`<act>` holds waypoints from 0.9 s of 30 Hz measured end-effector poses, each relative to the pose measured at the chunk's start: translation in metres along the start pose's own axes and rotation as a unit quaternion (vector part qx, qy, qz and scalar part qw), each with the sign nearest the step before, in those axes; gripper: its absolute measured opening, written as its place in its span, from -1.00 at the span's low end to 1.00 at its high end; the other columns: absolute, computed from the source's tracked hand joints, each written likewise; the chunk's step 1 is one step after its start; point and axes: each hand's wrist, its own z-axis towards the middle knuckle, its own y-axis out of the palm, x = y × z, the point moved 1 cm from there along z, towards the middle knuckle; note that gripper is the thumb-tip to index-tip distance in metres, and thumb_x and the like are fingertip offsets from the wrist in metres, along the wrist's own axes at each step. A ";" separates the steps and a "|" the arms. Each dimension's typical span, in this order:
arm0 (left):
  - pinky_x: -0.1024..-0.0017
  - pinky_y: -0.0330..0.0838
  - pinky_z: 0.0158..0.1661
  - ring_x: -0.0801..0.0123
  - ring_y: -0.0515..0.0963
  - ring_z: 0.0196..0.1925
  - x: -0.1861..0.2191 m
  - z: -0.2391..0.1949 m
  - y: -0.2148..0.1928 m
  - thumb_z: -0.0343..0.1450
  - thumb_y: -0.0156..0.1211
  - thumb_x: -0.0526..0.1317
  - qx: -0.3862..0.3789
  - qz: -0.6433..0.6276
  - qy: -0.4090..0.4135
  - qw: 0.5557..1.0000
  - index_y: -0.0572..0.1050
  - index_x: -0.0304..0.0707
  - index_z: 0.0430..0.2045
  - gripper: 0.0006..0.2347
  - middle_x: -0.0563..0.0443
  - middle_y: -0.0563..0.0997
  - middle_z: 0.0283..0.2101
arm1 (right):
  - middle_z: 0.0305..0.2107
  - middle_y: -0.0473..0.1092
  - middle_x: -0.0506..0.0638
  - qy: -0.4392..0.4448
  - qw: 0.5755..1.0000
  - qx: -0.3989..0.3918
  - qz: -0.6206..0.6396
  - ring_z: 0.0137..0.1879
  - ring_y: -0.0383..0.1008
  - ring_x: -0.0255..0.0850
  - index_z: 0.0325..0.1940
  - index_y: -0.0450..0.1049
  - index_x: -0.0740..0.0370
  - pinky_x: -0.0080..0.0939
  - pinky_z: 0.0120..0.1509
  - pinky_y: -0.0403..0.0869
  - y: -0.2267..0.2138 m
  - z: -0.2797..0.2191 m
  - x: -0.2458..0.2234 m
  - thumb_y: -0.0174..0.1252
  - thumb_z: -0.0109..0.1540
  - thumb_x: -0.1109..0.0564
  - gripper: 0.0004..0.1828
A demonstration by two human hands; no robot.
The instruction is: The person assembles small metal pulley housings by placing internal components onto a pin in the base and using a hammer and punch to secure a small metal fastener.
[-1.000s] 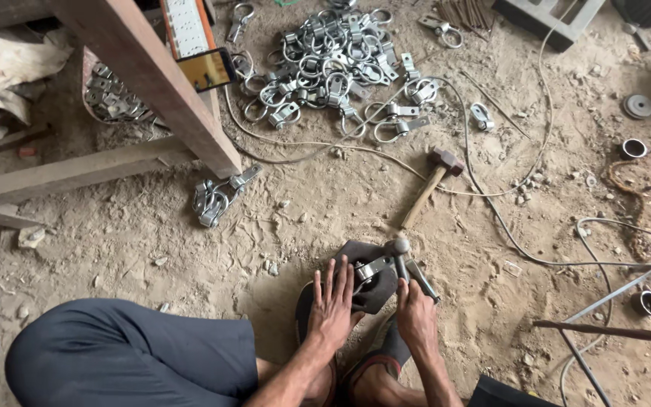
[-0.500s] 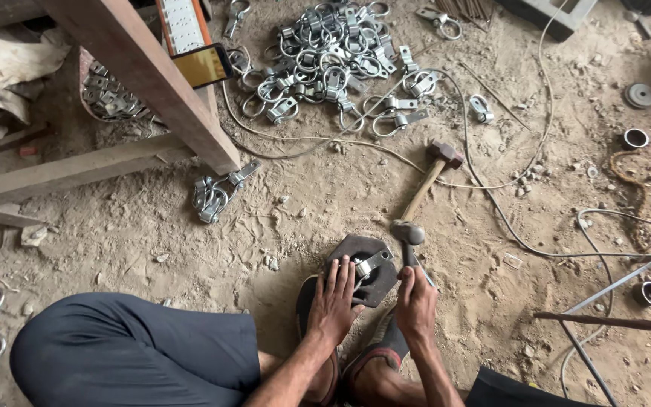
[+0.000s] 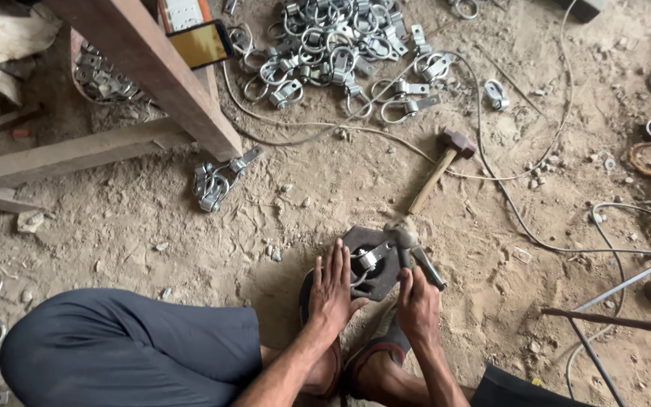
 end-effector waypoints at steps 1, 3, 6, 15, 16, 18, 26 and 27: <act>0.00 -0.45 0.48 0.02 -0.34 0.60 0.000 0.002 0.001 0.22 0.32 0.31 -0.003 -0.007 0.000 1.000 -0.32 -0.50 0.43 0.15 -0.31 -0.35 0.56 | -0.82 0.24 -0.06 -0.021 1.000 0.015 0.003 -0.79 0.19 -0.33 -0.32 0.37 0.26 -0.23 -0.77 0.10 0.000 0.000 -0.001 -0.18 0.47 -0.05 -0.57; -0.01 -0.48 0.47 0.00 -0.37 0.60 -0.002 0.003 0.001 0.23 0.30 0.31 -0.024 -0.008 -0.007 1.000 -0.34 -0.49 0.44 0.14 -0.31 -0.39 0.55 | -0.80 0.25 -0.08 -0.030 0.999 0.029 0.004 -0.79 0.20 -0.34 -0.33 0.35 0.27 -0.24 -0.77 0.13 0.002 0.000 -0.001 -0.17 0.48 -0.04 -0.58; -0.03 -0.49 0.47 -0.05 -0.40 0.60 0.000 0.001 0.000 0.27 0.27 0.32 -0.040 0.004 -0.017 0.999 -0.37 -0.48 0.45 0.13 -0.31 -0.43 0.56 | -0.79 0.28 -0.10 0.015 1.000 0.009 -0.015 -0.79 0.18 -0.34 -0.35 0.36 0.24 -0.22 -0.80 0.15 0.003 0.003 0.004 -0.15 0.46 -0.04 -0.59; -0.04 -0.51 0.47 -0.04 -0.42 0.60 0.004 -0.002 0.006 0.31 0.18 0.35 -0.059 0.006 -0.042 0.997 -0.38 -0.47 0.45 0.10 -0.33 -0.46 0.56 | -0.76 0.30 -0.01 0.035 0.999 0.009 -0.005 -0.79 0.14 -0.32 -0.34 0.40 0.25 -0.20 -0.81 0.16 -0.001 0.001 0.011 -0.21 0.46 -0.05 -0.55; -0.04 -0.51 0.47 -0.03 -0.42 0.60 0.004 -0.003 0.008 0.31 0.18 0.34 -0.052 0.005 -0.038 0.998 -0.38 -0.47 0.45 0.10 -0.32 -0.45 0.56 | -0.77 0.30 -0.01 0.018 1.000 0.017 -0.004 -0.79 0.14 -0.32 -0.31 0.41 0.26 -0.21 -0.79 0.15 -0.002 0.000 0.010 -0.21 0.46 -0.04 -0.56; -0.04 -0.50 0.47 -0.01 -0.41 0.60 0.005 -0.003 0.010 0.31 0.19 0.33 -0.034 0.001 -0.032 0.999 -0.37 -0.47 0.45 0.09 -0.30 -0.44 0.56 | -0.76 0.31 -0.01 -0.015 0.999 0.033 -0.016 -0.77 0.17 -0.34 -0.28 0.42 0.27 -0.21 -0.74 0.15 -0.004 0.002 0.009 -0.22 0.48 -0.05 -0.55; -0.10 -0.44 0.46 -0.09 -0.40 0.59 -0.001 -0.001 0.016 0.30 0.26 0.30 0.000 -0.017 -0.015 1.000 -0.36 -0.45 0.44 0.10 -0.29 -0.46 0.55 | -0.78 0.34 -0.01 0.117 0.982 -0.112 -0.095 -0.79 0.18 -0.28 -0.13 0.44 0.23 -0.17 -0.78 0.21 0.014 -0.001 0.027 -0.22 0.45 -0.10 -0.57; -0.10 -0.43 0.46 -0.11 -0.40 0.59 -0.001 -0.001 0.016 0.30 0.27 0.29 -0.002 -0.020 -0.014 1.000 -0.37 -0.46 0.45 0.10 -0.29 -0.47 0.56 | -0.79 0.33 0.00 0.095 0.985 -0.101 -0.103 -0.79 0.19 -0.28 -0.11 0.44 0.24 -0.17 -0.77 0.19 0.015 -0.003 0.029 -0.22 0.45 -0.10 -0.57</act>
